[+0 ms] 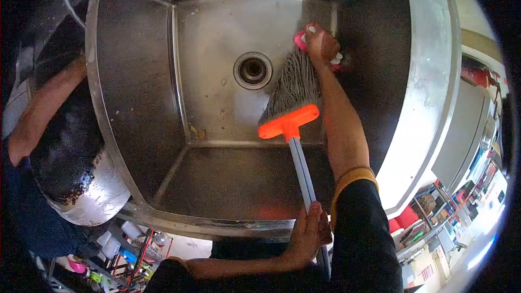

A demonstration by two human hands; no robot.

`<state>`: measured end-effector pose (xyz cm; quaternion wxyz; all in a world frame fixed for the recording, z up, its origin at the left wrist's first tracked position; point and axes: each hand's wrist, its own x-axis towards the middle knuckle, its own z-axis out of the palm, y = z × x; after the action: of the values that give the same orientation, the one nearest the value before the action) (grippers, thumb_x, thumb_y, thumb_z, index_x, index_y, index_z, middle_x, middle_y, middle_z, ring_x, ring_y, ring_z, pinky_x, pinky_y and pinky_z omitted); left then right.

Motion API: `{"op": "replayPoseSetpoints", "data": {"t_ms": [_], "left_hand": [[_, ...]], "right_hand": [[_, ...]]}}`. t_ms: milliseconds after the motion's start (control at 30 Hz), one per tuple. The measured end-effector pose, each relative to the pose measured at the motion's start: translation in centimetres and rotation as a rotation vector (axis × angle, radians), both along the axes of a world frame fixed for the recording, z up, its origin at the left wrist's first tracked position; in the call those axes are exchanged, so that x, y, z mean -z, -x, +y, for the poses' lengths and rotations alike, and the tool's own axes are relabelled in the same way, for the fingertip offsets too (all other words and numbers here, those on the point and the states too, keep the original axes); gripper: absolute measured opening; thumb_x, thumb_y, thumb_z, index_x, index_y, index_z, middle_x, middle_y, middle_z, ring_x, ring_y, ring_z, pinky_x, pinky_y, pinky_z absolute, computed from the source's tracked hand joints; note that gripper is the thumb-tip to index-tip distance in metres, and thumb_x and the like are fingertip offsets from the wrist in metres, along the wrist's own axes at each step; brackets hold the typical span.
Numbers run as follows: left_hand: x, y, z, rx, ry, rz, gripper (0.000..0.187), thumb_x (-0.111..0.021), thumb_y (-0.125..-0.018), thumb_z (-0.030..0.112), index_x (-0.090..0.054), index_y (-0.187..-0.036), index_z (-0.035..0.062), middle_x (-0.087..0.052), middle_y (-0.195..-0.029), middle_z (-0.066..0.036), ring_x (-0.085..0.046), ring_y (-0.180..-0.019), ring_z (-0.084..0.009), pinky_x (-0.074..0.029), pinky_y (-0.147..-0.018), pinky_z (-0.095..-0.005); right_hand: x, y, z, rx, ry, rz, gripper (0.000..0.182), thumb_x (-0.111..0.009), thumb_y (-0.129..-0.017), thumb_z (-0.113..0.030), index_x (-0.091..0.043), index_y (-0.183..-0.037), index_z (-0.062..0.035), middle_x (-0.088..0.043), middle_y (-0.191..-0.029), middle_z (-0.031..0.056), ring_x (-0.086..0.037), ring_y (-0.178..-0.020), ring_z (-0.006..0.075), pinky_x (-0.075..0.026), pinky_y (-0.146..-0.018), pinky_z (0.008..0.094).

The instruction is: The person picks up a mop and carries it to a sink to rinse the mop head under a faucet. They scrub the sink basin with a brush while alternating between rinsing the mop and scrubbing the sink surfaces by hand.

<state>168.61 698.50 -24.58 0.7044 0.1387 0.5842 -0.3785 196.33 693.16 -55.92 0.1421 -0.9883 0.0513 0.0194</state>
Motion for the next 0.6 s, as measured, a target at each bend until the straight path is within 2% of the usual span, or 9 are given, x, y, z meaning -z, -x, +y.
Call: {"op": "replayPoseSetpoints", "data": {"t_ms": [133,267,367,400,433,500,533,567,600], "left_hand": [[-1.7,-0.3,0.6,0.119,-0.057,-0.13,0.028,-0.035,-0.095,0.037,-0.033,-0.097,0.0097,-0.042,-0.069,-0.001,-0.045,-0.057,-0.0088,-0.039,-0.048,-0.0252],[-3.4,1.5,1.0,0.275,-0.153,-0.445,0.02,-0.035,-0.096,0.026,-0.031,-0.1,0.0068,-0.043,-0.069,-0.004,-0.047,-0.057,-0.012,-0.041,-0.051,-0.0274],[-4.8,2.7,1.1,0.192,-0.044,-0.54,0.016,-0.036,-0.096,0.02,-0.031,-0.1,0.0054,-0.044,-0.069,-0.005,-0.048,-0.057,-0.0132,-0.042,-0.053,-0.0279],[-5.5,2.6,1.6,0.248,-0.047,-0.538,0.019,-0.043,-0.091,0.009,-0.032,-0.106,0.0048,-0.048,-0.073,-0.008,-0.05,-0.06,-0.0153,-0.046,-0.055,-0.0294],[-5.8,2.9,1.9,0.212,-0.073,-0.532,0.022,-0.048,-0.088,0.009,-0.033,-0.104,0.0048,-0.048,-0.07,-0.007,-0.05,-0.058,-0.0164,-0.047,-0.054,-0.0315],[-5.6,3.1,3.0,0.13,0.022,-0.418,0.027,-0.056,-0.078,0.012,-0.039,-0.098,0.0058,-0.047,-0.068,-0.006,-0.05,-0.056,-0.0186,-0.047,-0.053,-0.0369],[-5.8,3.4,3.2,-0.051,0.035,-0.514,0.022,-0.053,-0.08,0.018,-0.044,-0.097,0.007,-0.046,-0.069,-0.005,-0.049,-0.056,-0.0187,-0.047,-0.054,-0.0381],[-6.2,3.2,3.6,-0.108,0.047,-0.529,0.026,-0.049,-0.082,0.024,-0.045,-0.103,0.0083,-0.045,-0.069,-0.003,-0.047,-0.057,-0.0166,-0.048,-0.056,-0.0372],[-6.0,3.3,4.2,-0.035,-0.033,-0.579,0.033,-0.049,-0.083,0.026,-0.044,-0.11,0.0084,-0.044,-0.073,-0.002,-0.047,-0.062,-0.0136,-0.048,-0.059,-0.0364]], "right_hand": [[0.4,-3.1,0.2,0.012,0.048,0.047,0.032,-0.054,-0.078,-0.045,-0.068,-0.088,-0.0177,-0.064,-0.079,0.0169,-0.063,-0.073,0.0332,-0.049,-0.063,0.0425],[-3.5,-3.6,1.0,0.157,-0.274,-0.125,0.03,-0.058,-0.077,-0.04,-0.068,-0.087,-0.0127,-0.064,-0.077,0.0157,-0.062,-0.07,0.0325,-0.048,-0.062,0.0387],[-9.4,-2.5,1.0,0.139,-0.605,-0.155,0.028,-0.061,-0.078,-0.034,-0.067,-0.087,-0.0079,-0.065,-0.074,0.0141,-0.061,-0.065,0.0302,-0.047,-0.06,0.0358],[-10.8,-2.3,0.5,0.107,-0.629,-0.194,0.028,-0.061,-0.078,-0.032,-0.067,-0.085,-0.0053,-0.064,-0.072,0.0141,-0.061,-0.062,0.0292,-0.046,-0.058,0.0348],[-13.5,-1.7,1.0,0.204,-0.698,-0.167,0.025,-0.061,-0.077,-0.028,-0.067,-0.08,-0.0033,-0.064,-0.068,0.0161,-0.061,-0.057,0.0243,-0.046,-0.055,0.0342],[-17.0,-0.5,-0.2,0.075,-0.568,-0.248,0.013,-0.064,-0.071,-0.016,-0.066,-0.073,-0.0028,-0.062,-0.067,0.0185,-0.061,-0.058,0.0253,-0.048,-0.057,0.0366],[-18.2,0.0,-0.4,0.144,-0.714,-0.297,0.017,-0.065,-0.071,-0.018,-0.064,-0.069,-0.0012,-0.061,-0.066,0.02,-0.06,-0.059,0.0308,-0.047,-0.058,0.0387],[-19.3,0.7,-0.3,0.188,-0.675,-0.386,0.023,-0.065,-0.072,-0.022,-0.063,-0.069,0.0008,-0.059,-0.065,0.0214,-0.058,-0.058,0.0325,-0.046,-0.058,0.0398],[-19.8,1.2,-0.4,0.171,-0.609,-0.515,0.028,-0.066,-0.074,-0.024,-0.061,-0.067,0.0024,-0.058,-0.064,0.0217,-0.057,-0.056,0.0331,-0.045,-0.057,0.04]]}}
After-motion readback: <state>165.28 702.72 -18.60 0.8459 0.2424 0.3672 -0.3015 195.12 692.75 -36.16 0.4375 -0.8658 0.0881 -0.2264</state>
